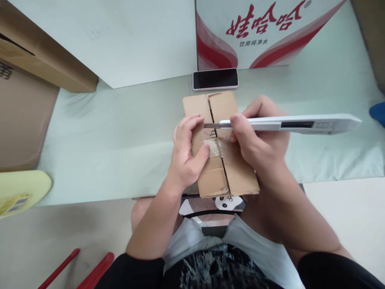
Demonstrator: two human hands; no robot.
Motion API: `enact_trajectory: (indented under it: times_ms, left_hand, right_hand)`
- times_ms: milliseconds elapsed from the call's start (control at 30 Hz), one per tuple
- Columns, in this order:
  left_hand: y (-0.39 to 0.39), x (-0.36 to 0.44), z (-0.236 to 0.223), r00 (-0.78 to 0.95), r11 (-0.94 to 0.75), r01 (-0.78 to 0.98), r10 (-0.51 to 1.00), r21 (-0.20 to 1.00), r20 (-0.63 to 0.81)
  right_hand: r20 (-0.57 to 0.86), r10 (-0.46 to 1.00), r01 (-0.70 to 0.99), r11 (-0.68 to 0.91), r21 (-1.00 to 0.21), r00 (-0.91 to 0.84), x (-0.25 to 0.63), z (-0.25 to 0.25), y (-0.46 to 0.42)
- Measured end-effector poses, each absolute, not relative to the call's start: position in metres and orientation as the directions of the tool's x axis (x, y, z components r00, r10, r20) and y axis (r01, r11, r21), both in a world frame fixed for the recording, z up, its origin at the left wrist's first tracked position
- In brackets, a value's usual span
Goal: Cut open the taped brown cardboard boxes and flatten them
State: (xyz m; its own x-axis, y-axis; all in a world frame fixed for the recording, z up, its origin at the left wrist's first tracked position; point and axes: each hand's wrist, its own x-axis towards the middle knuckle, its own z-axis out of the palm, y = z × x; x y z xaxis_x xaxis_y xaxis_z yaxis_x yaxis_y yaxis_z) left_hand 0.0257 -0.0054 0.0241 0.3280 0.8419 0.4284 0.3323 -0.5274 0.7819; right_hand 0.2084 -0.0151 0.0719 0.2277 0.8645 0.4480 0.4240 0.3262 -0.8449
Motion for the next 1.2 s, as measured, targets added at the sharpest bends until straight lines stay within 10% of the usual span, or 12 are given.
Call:
enact_trajectory:
  times_ms: [1200]
  left_hand:
    - [-0.005,0.025,0.022,0.336,-0.507,0.353,0.853,0.786,0.4]
  right_hand:
    - [0.401,0.912,0.61,0.272,-0.744,0.082,0.207,0.081,-0.017]
